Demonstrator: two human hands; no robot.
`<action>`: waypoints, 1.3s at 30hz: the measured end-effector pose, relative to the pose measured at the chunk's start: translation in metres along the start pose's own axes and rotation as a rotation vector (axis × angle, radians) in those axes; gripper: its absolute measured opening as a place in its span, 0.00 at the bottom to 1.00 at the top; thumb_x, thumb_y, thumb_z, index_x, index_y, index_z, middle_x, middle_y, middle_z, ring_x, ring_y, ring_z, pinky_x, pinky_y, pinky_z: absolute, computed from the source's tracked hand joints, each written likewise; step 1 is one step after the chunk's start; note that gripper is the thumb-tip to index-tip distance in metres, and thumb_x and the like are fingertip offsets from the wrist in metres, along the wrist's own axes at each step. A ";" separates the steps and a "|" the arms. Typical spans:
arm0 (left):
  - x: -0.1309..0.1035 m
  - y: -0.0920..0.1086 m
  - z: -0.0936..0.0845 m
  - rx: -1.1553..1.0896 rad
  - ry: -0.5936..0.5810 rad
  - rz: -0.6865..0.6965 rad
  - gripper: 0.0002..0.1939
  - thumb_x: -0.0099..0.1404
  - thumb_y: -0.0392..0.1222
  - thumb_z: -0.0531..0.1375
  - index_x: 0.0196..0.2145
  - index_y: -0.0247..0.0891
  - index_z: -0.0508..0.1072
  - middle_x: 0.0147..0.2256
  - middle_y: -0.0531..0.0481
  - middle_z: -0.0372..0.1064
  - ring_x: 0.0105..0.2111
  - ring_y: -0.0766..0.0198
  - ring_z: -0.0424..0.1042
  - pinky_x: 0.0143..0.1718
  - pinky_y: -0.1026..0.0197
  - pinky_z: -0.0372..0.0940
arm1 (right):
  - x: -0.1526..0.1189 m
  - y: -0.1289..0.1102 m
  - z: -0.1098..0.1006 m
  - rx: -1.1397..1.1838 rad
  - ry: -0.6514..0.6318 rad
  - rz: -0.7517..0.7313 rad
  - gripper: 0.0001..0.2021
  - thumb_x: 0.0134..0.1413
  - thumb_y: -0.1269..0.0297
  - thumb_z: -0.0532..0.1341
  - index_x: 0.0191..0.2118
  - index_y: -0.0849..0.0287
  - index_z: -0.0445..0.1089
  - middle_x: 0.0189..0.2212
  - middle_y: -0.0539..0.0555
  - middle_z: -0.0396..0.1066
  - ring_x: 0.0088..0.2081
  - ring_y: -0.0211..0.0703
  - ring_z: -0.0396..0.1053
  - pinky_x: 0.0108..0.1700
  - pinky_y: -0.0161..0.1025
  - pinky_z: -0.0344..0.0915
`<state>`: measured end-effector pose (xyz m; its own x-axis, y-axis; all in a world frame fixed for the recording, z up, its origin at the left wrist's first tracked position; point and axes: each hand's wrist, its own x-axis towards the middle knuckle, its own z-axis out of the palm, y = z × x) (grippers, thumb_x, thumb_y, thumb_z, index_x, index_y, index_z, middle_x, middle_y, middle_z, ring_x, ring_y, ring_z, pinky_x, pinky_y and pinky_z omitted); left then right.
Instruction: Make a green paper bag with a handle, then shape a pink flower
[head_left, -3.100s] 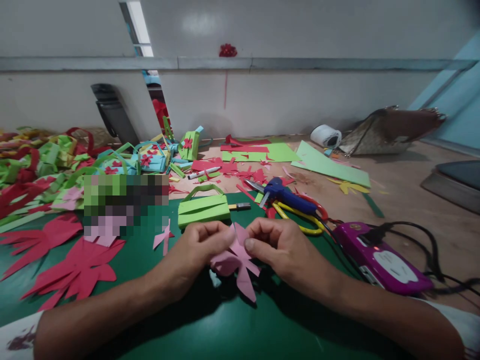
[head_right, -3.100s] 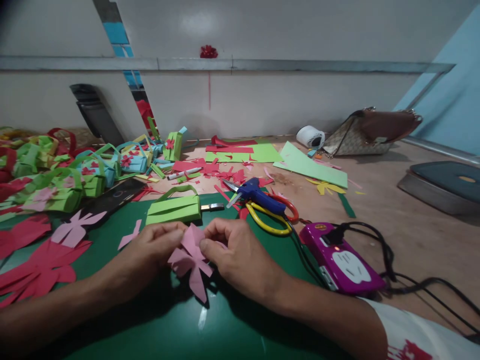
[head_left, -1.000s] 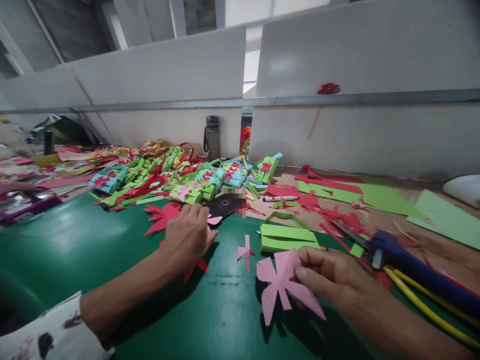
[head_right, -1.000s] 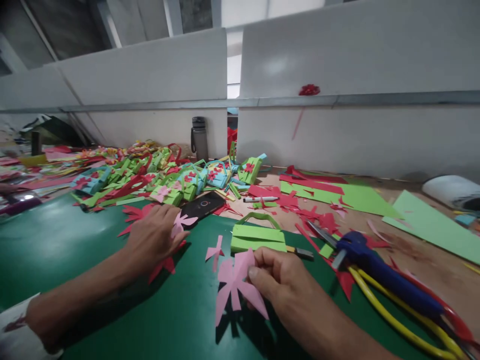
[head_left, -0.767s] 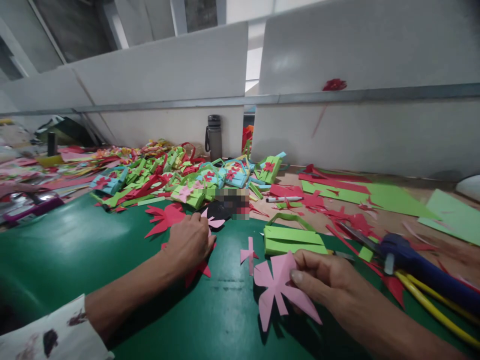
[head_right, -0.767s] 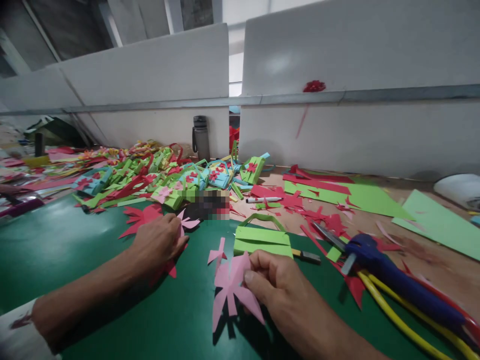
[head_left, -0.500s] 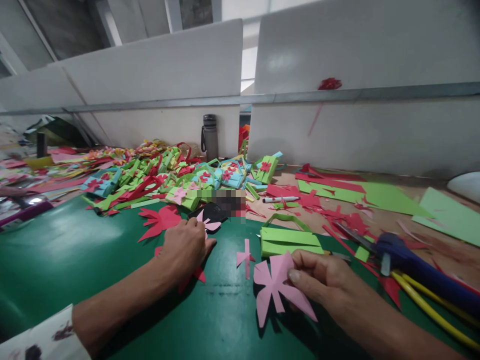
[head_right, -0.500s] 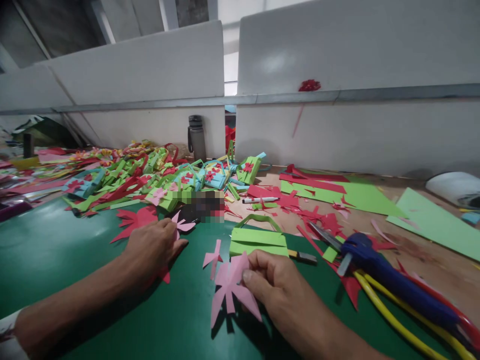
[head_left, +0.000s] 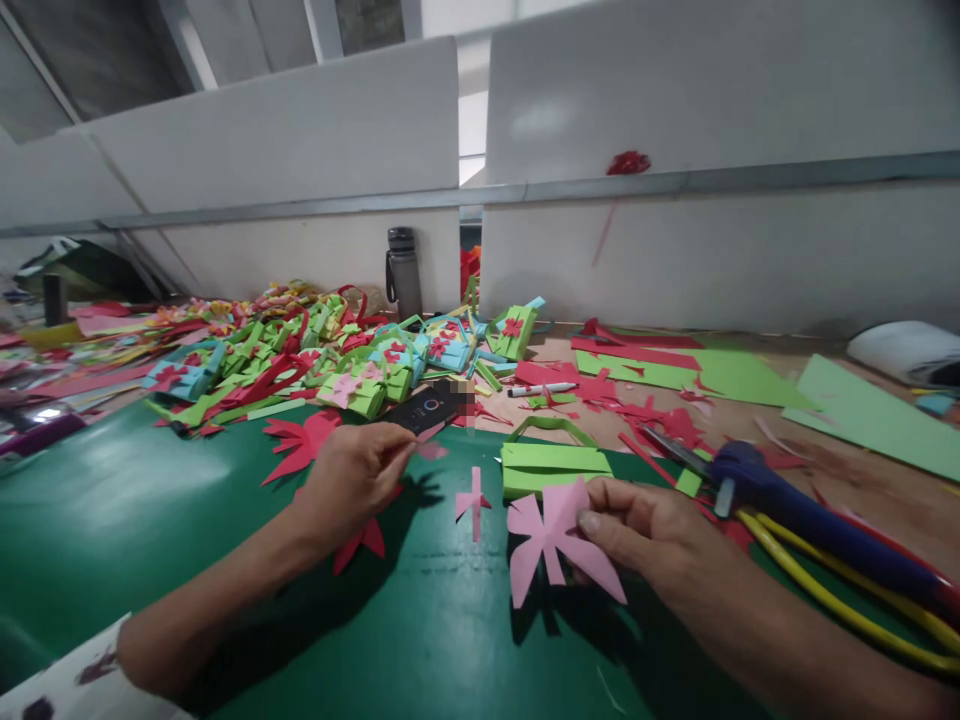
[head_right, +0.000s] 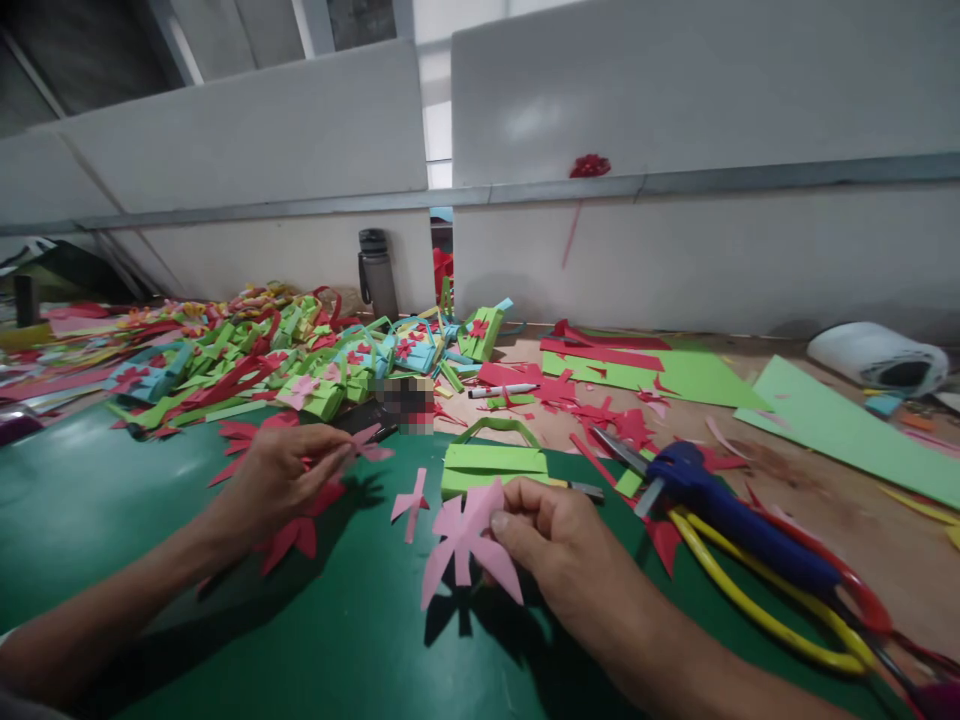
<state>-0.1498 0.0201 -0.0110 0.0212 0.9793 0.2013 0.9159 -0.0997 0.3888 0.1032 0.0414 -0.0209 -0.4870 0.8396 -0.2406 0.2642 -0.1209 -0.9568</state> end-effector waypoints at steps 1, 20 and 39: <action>-0.001 0.005 0.000 -0.212 -0.023 -0.030 0.13 0.62 0.42 0.50 0.27 0.35 0.70 0.23 0.51 0.65 0.24 0.67 0.61 0.26 0.66 0.54 | -0.002 0.000 -0.001 0.014 0.005 -0.003 0.12 0.51 0.56 0.57 0.29 0.61 0.66 0.23 0.51 0.67 0.23 0.35 0.60 0.25 0.33 0.55; 0.007 0.081 0.030 -1.202 -0.247 -0.074 0.03 0.53 0.34 0.62 0.25 0.33 0.70 0.20 0.55 0.68 0.20 0.73 0.63 0.23 0.71 0.58 | -0.040 0.015 -0.024 -0.035 0.105 -0.020 0.06 0.45 0.65 0.59 0.27 0.62 0.68 0.22 0.50 0.67 0.23 0.34 0.59 0.24 0.32 0.52; 0.000 0.082 0.049 -1.142 -0.269 -0.265 0.13 0.56 0.38 0.59 0.41 0.36 0.71 0.22 0.56 0.65 0.19 0.74 0.60 0.20 0.72 0.56 | -0.055 0.022 -0.028 -0.331 0.360 -0.391 0.04 0.51 0.73 0.56 0.29 0.59 0.66 0.26 0.49 0.70 0.29 0.36 0.67 0.30 0.32 0.62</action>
<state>-0.0547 0.0210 -0.0229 0.0934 0.9848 -0.1466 0.0235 0.1451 0.9891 0.1593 0.0075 -0.0244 -0.3041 0.9214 0.2421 0.3954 0.3533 -0.8478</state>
